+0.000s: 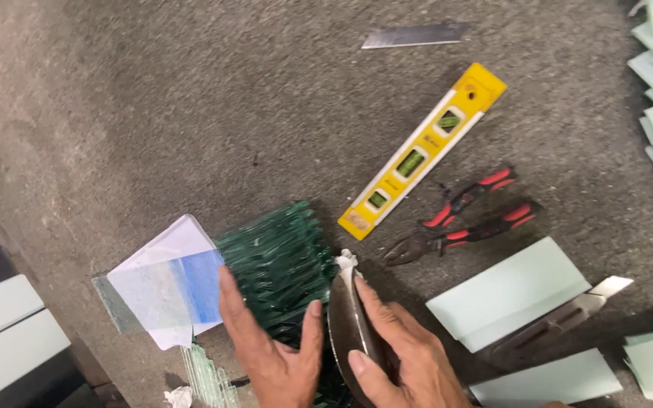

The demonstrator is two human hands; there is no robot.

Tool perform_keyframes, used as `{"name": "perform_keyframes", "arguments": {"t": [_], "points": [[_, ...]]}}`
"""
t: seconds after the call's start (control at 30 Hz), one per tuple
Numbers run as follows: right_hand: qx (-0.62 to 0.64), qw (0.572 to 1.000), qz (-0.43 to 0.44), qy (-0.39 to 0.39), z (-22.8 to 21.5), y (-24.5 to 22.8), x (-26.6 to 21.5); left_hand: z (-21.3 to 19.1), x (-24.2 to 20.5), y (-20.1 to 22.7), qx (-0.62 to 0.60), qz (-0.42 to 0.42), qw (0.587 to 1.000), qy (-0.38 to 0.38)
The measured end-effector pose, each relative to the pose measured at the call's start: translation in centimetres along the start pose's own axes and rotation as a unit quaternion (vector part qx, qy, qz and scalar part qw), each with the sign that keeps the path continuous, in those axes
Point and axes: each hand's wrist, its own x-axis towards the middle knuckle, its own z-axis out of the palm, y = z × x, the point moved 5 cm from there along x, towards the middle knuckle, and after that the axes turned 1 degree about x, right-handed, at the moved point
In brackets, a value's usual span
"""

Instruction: The person holds a stack of small green glass squares and repeatedly rubs their edges with a curved metal tool. The person rotates the stack to work different sides and continues the rubbing motion throughout the clip.

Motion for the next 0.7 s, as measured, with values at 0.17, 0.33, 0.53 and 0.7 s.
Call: {"name": "perform_keyframes", "arguments": {"t": [0.17,0.33,0.53,0.7], "points": [[0.001,0.999,-0.03,0.045,0.3,-0.4,0.0,0.0,-0.2,-0.2,-0.006,0.019,1.0,-0.001],[0.019,0.991,0.042,0.13,1.2,1.7,-1.7,0.2,-0.1,-0.4,-0.016,0.019,1.0,0.006],[0.23,0.934,0.195,0.191,0.0,-1.1,-2.3,0.1,0.1,0.1,-0.037,0.0,0.999,0.021],[0.216,0.956,0.098,0.174,1.0,-2.4,-1.0,0.2,0.2,0.1,-0.041,-0.016,0.999,0.015]]}}
